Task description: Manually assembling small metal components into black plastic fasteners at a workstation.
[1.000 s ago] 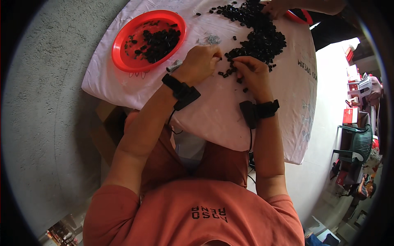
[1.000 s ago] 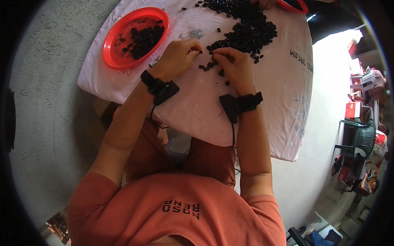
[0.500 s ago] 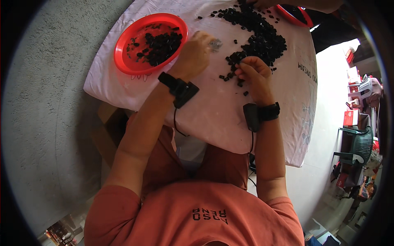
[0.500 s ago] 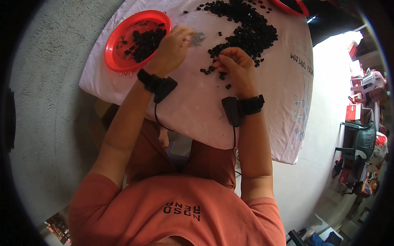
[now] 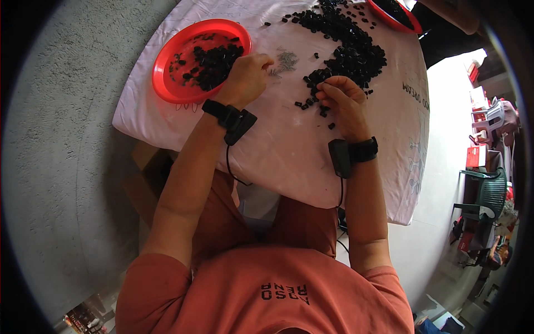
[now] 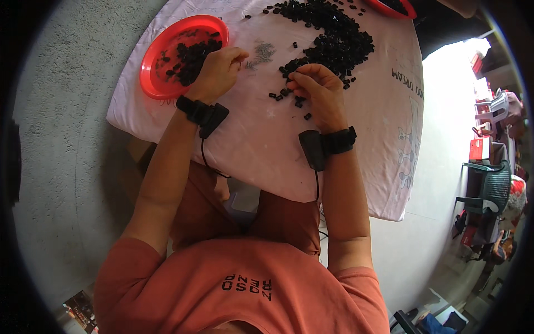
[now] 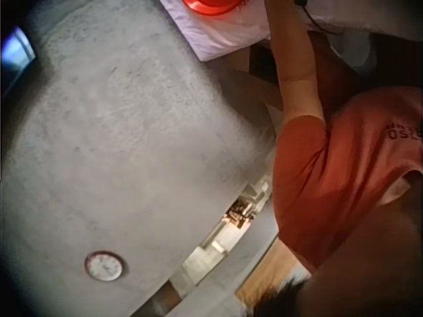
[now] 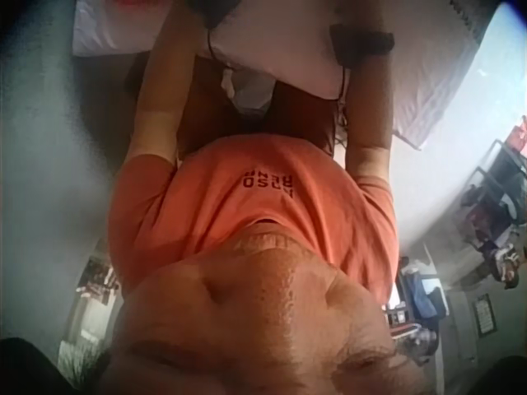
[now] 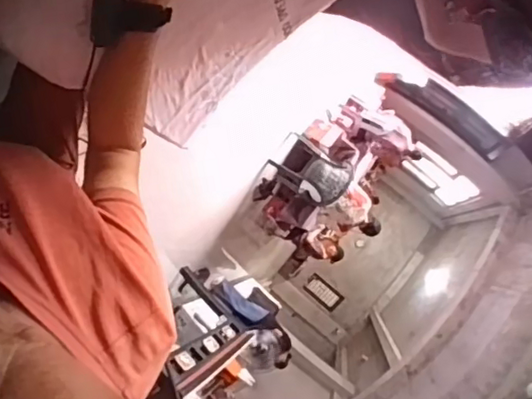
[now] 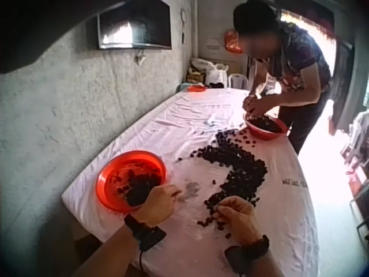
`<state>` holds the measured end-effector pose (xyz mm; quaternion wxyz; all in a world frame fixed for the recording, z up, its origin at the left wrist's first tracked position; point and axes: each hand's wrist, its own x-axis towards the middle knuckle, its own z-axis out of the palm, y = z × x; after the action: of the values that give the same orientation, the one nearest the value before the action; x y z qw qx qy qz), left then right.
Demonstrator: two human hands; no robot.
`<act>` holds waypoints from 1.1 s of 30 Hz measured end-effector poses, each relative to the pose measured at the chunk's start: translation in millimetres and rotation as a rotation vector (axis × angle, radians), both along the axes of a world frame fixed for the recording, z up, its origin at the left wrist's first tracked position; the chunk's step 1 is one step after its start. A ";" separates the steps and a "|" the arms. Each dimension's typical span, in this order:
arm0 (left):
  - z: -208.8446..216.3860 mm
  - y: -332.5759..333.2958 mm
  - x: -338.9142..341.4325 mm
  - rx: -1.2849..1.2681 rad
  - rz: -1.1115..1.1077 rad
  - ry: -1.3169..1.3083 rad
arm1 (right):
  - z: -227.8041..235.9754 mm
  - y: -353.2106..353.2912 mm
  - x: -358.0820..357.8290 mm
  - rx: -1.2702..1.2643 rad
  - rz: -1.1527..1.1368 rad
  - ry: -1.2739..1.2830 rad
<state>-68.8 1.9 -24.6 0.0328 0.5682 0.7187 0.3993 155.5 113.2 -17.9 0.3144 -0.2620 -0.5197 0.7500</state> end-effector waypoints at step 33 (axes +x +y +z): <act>1.9 -3.7 21.3 -0.120 -0.097 0.067 | 3.2 -6.0 -4.4 0.089 0.097 -0.103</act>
<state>-47.5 -1.7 -22.7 0.0621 0.6123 0.7138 0.3344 151.1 107.2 -14.6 0.2619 -0.2606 -0.5803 0.7258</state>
